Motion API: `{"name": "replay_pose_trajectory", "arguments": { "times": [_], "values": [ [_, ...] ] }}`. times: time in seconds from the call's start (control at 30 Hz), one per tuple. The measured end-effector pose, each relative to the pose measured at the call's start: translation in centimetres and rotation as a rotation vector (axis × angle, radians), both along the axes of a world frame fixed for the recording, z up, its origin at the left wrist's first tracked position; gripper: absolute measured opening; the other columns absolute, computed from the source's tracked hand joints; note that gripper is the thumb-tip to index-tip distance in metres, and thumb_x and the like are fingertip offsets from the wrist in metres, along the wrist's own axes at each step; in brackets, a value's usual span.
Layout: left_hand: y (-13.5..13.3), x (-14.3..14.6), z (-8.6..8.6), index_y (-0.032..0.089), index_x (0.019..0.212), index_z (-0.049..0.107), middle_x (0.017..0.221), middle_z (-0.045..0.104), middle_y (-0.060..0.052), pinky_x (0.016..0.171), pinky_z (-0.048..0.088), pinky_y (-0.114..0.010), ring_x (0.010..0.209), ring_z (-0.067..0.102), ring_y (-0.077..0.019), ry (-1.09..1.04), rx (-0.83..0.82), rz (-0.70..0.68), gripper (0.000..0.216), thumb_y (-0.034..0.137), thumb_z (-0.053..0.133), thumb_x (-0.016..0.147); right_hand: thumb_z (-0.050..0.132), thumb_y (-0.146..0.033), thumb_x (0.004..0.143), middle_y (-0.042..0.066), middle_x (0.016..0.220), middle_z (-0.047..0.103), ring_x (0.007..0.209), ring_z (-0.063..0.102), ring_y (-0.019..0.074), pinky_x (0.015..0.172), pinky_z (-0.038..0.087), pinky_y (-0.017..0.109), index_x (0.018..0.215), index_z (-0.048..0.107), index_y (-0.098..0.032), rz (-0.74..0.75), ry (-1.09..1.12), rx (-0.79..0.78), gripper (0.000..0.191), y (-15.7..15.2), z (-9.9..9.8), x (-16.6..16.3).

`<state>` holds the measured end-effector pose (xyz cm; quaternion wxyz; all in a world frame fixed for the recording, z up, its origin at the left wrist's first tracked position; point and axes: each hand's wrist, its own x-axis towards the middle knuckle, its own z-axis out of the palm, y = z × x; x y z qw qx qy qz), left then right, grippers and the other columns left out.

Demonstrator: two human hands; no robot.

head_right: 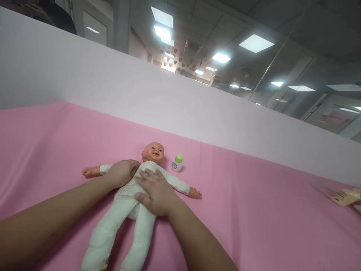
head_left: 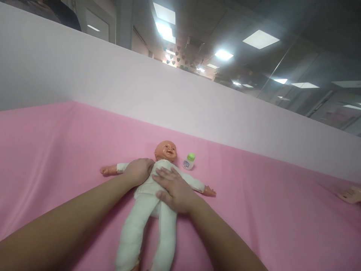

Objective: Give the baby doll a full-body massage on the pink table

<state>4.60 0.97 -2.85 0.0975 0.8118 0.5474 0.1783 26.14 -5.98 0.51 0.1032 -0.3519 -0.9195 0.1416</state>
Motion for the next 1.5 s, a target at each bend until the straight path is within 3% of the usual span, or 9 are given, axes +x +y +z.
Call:
{"name": "replay_pose_trajectory", "arguments": {
  "times": [0.17,0.3,0.53,0.7,0.8,0.97,1.13,1.37,1.5],
  "values": [
    [0.0,-0.6,0.0,0.023,0.112,0.072,0.115,0.075,-0.008,0.086,0.049,-0.035,0.102,0.069,-0.0256,-0.084,0.002,-0.084,0.039,0.031,0.038,0.095,0.035,-0.053,0.105,0.005,0.168,0.021,0.156,0.018,0.0252,0.126,0.016,0.047,0.160,0.028,-0.026,-0.163,0.067,-0.052,0.062,2.1,-0.9,2.7],
    [0.0,-2.5,1.1,0.030,0.119,0.071,0.120,0.075,-0.002,0.088,0.048,-0.032,0.108,0.068,-0.0247,-0.077,-0.080,-0.187,0.040,0.029,0.046,0.087,0.038,-0.050,0.105,0.002,0.160,0.041,0.145,0.042,0.0271,0.116,0.035,0.045,0.158,0.032,-0.033,-0.291,0.121,-0.104,0.057,2.3,-0.3,4.3],
    [1.4,-6.7,1.9,0.029,0.119,0.073,0.119,0.075,-0.006,0.085,0.046,-0.036,0.106,0.067,-0.0326,0.058,-0.138,-0.029,0.054,0.039,0.067,0.066,0.073,-0.049,0.082,0.005,0.125,0.072,0.108,0.067,0.0306,0.090,0.049,0.039,0.127,0.068,-0.030,-0.511,-0.039,-0.235,0.048,2.9,1.0,8.4],
    [2.8,-9.8,1.1,0.026,0.108,0.074,0.113,0.075,-0.008,0.077,0.046,-0.033,0.102,0.068,-0.0328,-0.031,-0.170,0.176,0.051,0.049,0.069,0.063,0.084,-0.052,0.067,0.012,0.147,0.056,0.127,0.057,0.0364,0.099,0.045,0.043,0.147,0.051,-0.023,-0.779,-0.089,-0.310,0.092,3.9,0.2,12.8],
    [3.5,-11.2,0.6,0.022,0.094,0.073,0.104,0.075,-0.011,0.070,0.044,-0.033,0.093,0.068,-0.0326,-0.049,-0.185,0.297,0.044,0.054,0.068,0.064,0.087,-0.049,0.062,0.012,0.145,0.057,0.127,0.056,0.0356,0.100,0.044,0.043,0.146,0.052,-0.023,-0.841,-0.035,-0.354,0.094,4.5,-0.2,15.1],
    [3.8,-11.8,0.5,0.022,0.094,0.068,0.098,0.074,-0.009,0.065,0.043,-0.033,0.088,0.067,-0.0314,-0.112,-0.190,0.371,0.049,0.058,0.072,0.062,0.087,-0.046,0.063,0.006,0.110,0.073,0.102,0.066,0.0285,0.082,0.048,0.035,0.105,0.073,-0.025,-0.840,0.093,-0.347,0.049,5.1,-0.6,16.5],
    [3.5,-11.8,1.4,0.021,0.119,0.066,0.113,0.073,-0.011,0.069,0.048,-0.032,0.097,0.068,-0.0314,-0.332,-0.190,0.418,0.074,0.054,0.081,0.054,0.088,-0.049,0.059,0.002,0.088,0.070,0.084,0.063,0.0219,0.067,0.044,0.029,0.081,0.065,-0.022,-0.889,0.152,-0.287,0.042,5.5,-0.7,16.1],
    [3.8,-12.7,0.4,0.016,0.120,0.070,0.078,0.069,-0.004,0.052,0.037,-0.027,0.058,0.054,-0.0151,-0.752,-0.500,0.270,0.075,0.045,0.089,0.053,0.085,-0.055,0.064,0.002,0.090,0.070,0.081,0.062,0.0203,0.066,0.042,0.028,0.087,0.065,-0.022,-0.866,0.100,-0.408,0.045,5.4,-0.7,17.0],
    [4.3,-13.0,-0.5,0.014,0.109,0.073,0.075,0.066,-0.005,0.051,0.038,-0.025,0.059,0.052,-0.0137,-0.929,-0.556,0.228,0.063,0.042,0.091,0.056,0.080,-0.059,0.071,0.005,0.098,0.073,0.086,0.065,0.0220,0.069,0.044,0.029,0.095,0.068,-0.023,-0.856,0.142,-0.495,0.045,5.4,-0.5,18.2]
  ]
}}
